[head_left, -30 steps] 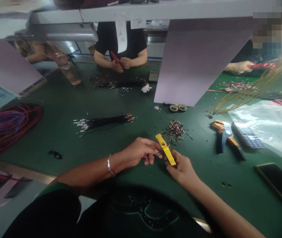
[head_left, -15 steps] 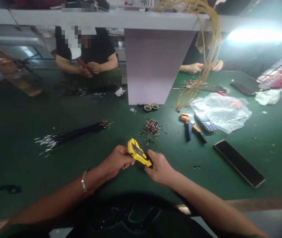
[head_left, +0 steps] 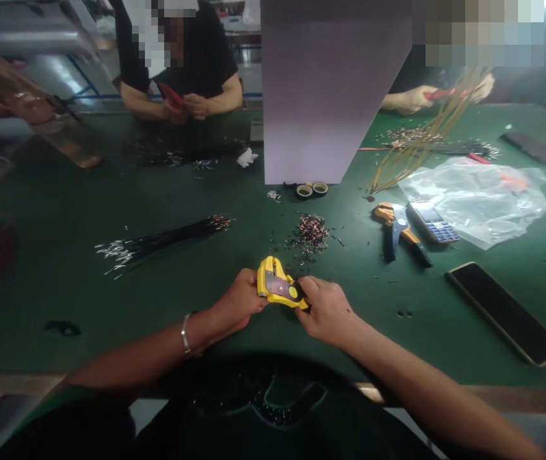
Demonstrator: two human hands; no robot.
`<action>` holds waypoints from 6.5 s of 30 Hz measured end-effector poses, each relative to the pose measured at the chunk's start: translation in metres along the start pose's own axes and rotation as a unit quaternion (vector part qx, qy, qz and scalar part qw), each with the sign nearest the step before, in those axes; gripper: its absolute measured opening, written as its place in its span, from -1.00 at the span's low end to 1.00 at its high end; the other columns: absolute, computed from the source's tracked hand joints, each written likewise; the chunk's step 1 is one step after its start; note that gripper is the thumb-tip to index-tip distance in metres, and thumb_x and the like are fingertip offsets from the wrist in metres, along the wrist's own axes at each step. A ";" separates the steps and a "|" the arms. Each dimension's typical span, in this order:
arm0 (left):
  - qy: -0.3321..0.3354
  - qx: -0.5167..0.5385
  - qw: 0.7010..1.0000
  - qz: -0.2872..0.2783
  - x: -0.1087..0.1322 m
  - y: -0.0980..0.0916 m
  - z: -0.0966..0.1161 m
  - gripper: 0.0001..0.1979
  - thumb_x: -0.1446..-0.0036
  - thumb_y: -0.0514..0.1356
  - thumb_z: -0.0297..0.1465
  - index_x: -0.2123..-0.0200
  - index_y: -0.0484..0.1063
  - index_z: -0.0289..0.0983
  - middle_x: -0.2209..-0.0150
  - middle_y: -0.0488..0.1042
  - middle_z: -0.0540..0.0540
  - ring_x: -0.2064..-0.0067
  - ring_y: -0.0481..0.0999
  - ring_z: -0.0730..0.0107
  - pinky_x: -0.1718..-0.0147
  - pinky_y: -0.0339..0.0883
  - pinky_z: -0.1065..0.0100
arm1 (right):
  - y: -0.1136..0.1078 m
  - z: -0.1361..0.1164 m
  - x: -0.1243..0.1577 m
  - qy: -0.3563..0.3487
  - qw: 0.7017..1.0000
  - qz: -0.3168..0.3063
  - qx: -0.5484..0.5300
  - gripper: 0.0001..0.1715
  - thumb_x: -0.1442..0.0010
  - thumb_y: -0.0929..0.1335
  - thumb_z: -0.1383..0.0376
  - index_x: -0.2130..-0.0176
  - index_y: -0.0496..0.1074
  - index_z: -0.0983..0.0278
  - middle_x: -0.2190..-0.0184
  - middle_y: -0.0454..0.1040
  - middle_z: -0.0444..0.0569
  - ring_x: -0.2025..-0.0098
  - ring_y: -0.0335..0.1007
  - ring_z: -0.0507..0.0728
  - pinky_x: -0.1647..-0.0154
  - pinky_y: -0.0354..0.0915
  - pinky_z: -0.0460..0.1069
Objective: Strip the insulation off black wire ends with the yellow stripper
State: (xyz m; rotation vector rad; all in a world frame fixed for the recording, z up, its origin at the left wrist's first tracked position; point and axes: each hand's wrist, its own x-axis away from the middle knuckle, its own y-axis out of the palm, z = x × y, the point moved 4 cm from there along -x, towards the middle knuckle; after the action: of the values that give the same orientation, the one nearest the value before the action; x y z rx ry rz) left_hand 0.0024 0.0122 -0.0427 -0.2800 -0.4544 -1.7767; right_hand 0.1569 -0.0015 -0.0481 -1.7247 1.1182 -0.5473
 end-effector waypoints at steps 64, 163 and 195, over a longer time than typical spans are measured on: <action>-0.088 0.118 0.989 -0.025 -0.006 -0.004 0.011 -0.84 0.00 0.16 -0.70 0.50 0.47 -0.42 0.46 0.46 -0.14 0.66 0.08 0.75 0.69 -0.23 0.48 | 0.015 0.008 -0.013 0.208 0.786 -0.116 -0.571 -0.85 0.12 0.33 0.37 0.41 0.32 0.28 0.74 0.28 -0.26 0.75 0.10 -0.03 0.72 0.08 -0.09; -0.033 0.083 0.993 -0.077 -0.009 -0.015 0.012 -0.85 -0.01 0.26 -0.49 0.30 0.57 -0.41 0.70 0.20 0.07 0.67 0.08 0.64 0.69 -0.15 0.46 | 0.006 0.024 -0.007 0.159 0.767 -0.023 -0.622 -0.70 0.15 0.34 0.44 0.30 0.38 0.28 0.57 0.39 -0.17 0.57 0.28 0.06 0.48 0.28 0.02; -0.007 0.076 0.994 -0.083 0.005 0.002 0.017 -0.95 0.00 0.25 -0.51 0.45 0.50 -0.40 0.70 0.23 0.07 0.68 0.11 0.63 0.76 0.00 0.50 | -0.012 -0.001 -0.003 0.090 0.920 -0.017 -0.381 -0.86 0.07 0.33 0.38 0.39 0.32 0.25 0.48 0.37 -0.13 0.46 0.25 0.06 0.43 0.21 -0.04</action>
State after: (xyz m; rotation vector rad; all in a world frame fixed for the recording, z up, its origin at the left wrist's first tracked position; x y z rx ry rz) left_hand 0.0021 0.0147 -0.0251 -0.1515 -0.6346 -1.8912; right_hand 0.1594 0.0021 -0.0366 -2.3938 1.5687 -0.3008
